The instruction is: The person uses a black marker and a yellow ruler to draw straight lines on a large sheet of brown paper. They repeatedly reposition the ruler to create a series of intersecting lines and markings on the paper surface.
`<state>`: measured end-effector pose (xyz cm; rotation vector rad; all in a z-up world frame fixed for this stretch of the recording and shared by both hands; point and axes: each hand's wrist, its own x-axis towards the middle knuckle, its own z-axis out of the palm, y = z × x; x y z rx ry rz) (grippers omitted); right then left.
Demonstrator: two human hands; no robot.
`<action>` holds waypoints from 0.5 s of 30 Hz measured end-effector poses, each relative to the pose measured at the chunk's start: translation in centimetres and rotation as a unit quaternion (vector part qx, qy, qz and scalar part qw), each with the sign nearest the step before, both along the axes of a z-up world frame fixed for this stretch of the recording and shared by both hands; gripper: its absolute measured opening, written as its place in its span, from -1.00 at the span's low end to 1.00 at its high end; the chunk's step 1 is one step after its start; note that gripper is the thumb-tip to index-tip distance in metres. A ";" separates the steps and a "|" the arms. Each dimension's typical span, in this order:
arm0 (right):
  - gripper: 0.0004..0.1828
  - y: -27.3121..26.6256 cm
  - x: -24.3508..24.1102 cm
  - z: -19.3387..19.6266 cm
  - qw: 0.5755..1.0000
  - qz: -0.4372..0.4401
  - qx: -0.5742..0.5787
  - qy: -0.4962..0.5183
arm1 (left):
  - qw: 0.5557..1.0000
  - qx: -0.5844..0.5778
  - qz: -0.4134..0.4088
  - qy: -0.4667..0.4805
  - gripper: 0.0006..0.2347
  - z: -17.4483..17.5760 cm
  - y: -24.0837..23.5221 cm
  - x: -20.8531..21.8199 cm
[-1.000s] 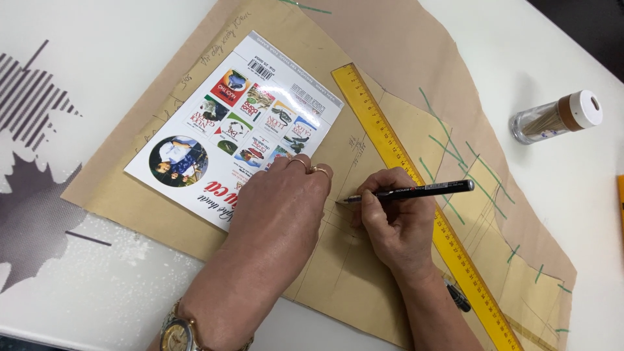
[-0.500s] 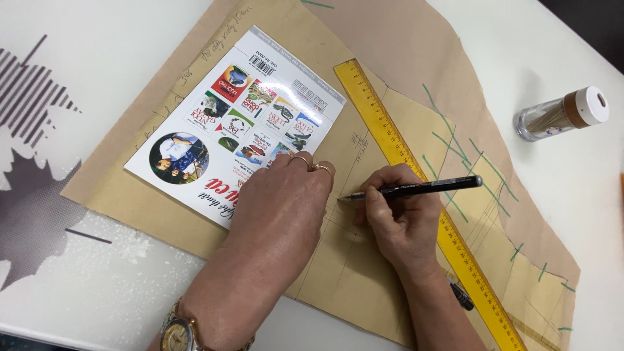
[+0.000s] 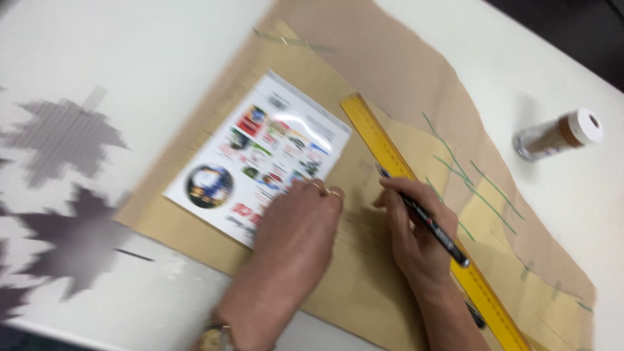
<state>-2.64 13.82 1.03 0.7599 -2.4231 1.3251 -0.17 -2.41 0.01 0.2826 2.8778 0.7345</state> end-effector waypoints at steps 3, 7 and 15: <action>-0.85 0.1 0.1 0.1 0.997 -0.033 0.060 0.024 | 1.000 0.013 -0.002 -0.027 -0.72 0.5 -0.1 0.1; -0.85 0.0 0.5 -0.4 0.997 -0.055 0.040 0.021 | 0.999 0.008 0.004 -0.051 -0.74 2.2 -0.4 0.6; -0.74 0.9 0.1 -1.7 0.986 -0.079 0.147 -0.030 | 0.999 0.031 0.010 0.001 -0.85 2.1 -1.7 1.9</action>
